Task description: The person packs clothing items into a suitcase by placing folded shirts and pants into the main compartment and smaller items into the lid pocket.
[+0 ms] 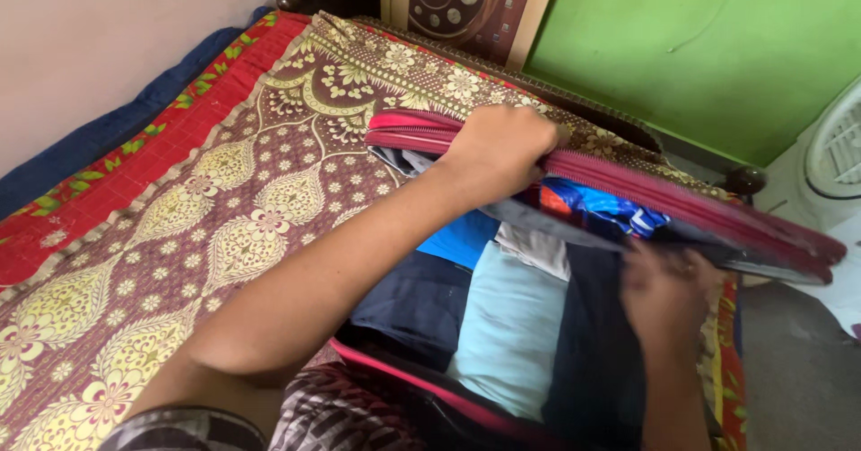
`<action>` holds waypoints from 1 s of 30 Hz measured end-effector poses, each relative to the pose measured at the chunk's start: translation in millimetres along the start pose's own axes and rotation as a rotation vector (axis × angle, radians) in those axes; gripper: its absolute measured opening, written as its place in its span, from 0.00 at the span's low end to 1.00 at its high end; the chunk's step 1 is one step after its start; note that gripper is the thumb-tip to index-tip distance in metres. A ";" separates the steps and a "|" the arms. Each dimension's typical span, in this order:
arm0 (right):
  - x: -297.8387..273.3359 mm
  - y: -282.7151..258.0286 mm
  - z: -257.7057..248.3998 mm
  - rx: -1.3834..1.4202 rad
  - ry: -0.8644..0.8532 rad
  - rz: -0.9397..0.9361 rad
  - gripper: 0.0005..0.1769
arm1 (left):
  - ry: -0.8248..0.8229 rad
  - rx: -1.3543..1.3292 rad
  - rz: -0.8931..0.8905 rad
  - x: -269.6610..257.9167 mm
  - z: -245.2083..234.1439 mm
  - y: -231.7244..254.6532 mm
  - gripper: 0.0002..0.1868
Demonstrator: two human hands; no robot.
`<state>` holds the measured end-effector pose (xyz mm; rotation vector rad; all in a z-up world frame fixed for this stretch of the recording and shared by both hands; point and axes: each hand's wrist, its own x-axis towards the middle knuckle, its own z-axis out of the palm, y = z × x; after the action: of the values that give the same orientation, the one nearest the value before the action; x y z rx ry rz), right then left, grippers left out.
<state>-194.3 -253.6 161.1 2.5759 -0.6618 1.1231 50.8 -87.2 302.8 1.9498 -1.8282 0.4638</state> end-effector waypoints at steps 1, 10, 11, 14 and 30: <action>-14.0 5.2 0.6 -0.006 0.003 0.000 0.17 | 0.066 -0.003 -0.021 3.7 3.0 1.1 0.15; -46.4 -37.2 157.0 0.390 -0.293 -0.006 0.35 | 0.211 -0.006 -0.124 26.1 14.5 0.7 0.14; -43.1 -35.5 177.8 0.400 -0.287 -0.005 0.35 | 0.205 0.024 -0.134 24.5 13.2 -0.7 0.14; -36.2 -25.3 220.2 0.031 -0.523 -0.123 0.36 | 0.196 0.005 -0.140 18.6 15.0 1.4 0.14; -58.6 -95.1 50.3 1.346 -0.057 0.593 0.31 | 0.197 0.019 -0.125 30.5 14.6 2.0 0.12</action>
<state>-150.4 -173.7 79.3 3.5649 -0.9101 2.2822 50.5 -120.9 306.2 1.9422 -1.5755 0.6112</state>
